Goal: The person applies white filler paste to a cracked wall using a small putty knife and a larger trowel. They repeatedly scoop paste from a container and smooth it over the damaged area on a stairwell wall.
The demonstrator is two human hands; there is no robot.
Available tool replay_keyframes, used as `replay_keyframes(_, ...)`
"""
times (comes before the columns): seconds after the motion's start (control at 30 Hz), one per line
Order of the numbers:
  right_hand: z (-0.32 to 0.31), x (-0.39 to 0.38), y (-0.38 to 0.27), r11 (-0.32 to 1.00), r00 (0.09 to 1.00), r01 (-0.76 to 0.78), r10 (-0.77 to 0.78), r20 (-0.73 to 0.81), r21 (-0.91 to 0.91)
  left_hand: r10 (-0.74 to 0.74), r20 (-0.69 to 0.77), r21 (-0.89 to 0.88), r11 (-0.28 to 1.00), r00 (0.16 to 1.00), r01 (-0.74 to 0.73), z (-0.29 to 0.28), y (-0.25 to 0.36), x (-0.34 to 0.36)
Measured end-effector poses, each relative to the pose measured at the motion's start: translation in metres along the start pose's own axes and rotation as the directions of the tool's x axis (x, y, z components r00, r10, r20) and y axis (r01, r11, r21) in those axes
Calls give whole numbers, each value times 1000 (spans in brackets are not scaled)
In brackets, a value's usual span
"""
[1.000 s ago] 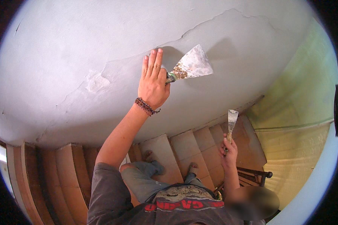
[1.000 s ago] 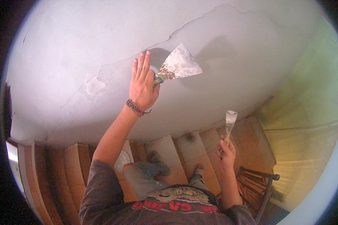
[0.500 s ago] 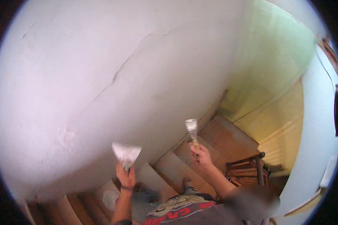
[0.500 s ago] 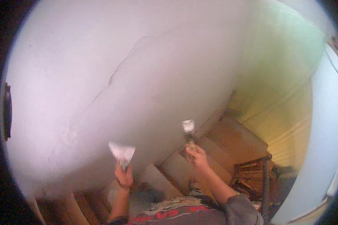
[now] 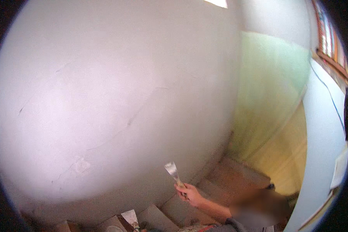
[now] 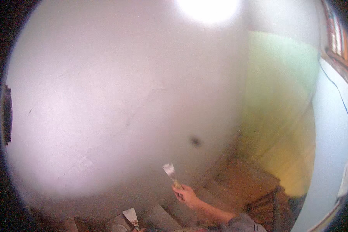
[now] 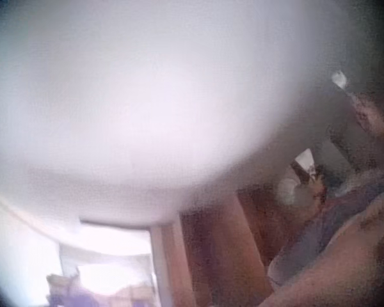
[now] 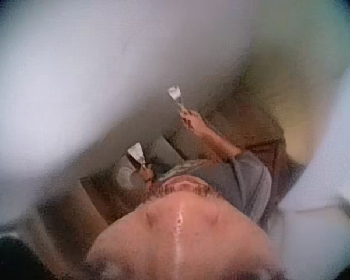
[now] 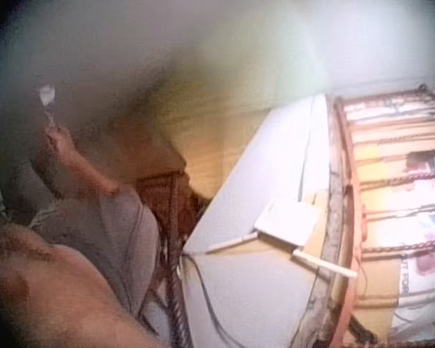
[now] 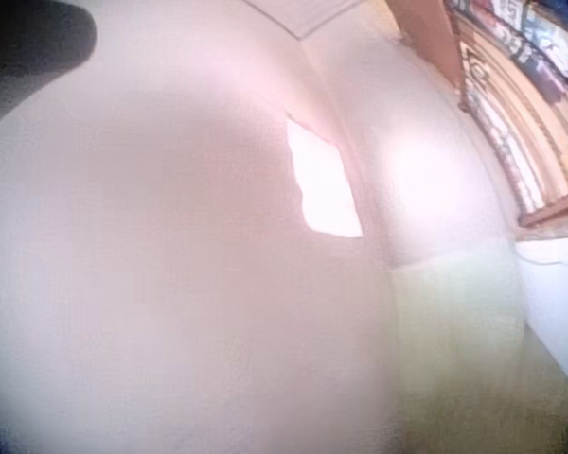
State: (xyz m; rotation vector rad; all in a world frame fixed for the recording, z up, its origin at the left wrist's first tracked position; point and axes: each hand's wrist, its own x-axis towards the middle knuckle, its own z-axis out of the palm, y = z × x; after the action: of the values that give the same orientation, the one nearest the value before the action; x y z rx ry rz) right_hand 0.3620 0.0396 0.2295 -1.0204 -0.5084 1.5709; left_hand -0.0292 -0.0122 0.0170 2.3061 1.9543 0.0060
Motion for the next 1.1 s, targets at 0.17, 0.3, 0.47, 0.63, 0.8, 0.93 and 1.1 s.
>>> replay_keyframes(0.17,-9,-8,-5,995,986,-94,90,140,15,-480,-107,-642,702,871,308,-33,62,-18)
replay_keyframes(0.3,-16,4,11,1000,973,-25,21,229,14,-483,-22,-800,533,876,274,-3,55,-11)
replay_keyframes(0.47,-24,-29,-45,984,947,-177,175,270,-16,-710,-195,-787,525,676,324,-46,146,-74)
replay_keyframes(0.63,-16,-52,-73,987,882,-134,158,444,-85,-844,-59,-968,178,532,176,-106,213,-132)
replay_keyframes(0.8,-23,-61,-88,979,813,-156,202,547,-130,-926,143,-972,-65,349,226,-102,270,-177)
replay_keyframes(0.93,-60,-58,-92,952,790,-232,304,532,-200,-974,-24,-950,92,226,297,-73,298,-170)
replay_keyframes(1.1,-37,-69,-112,937,770,-241,344,537,-255,-964,-38,-986,78,263,144,-176,260,-158)
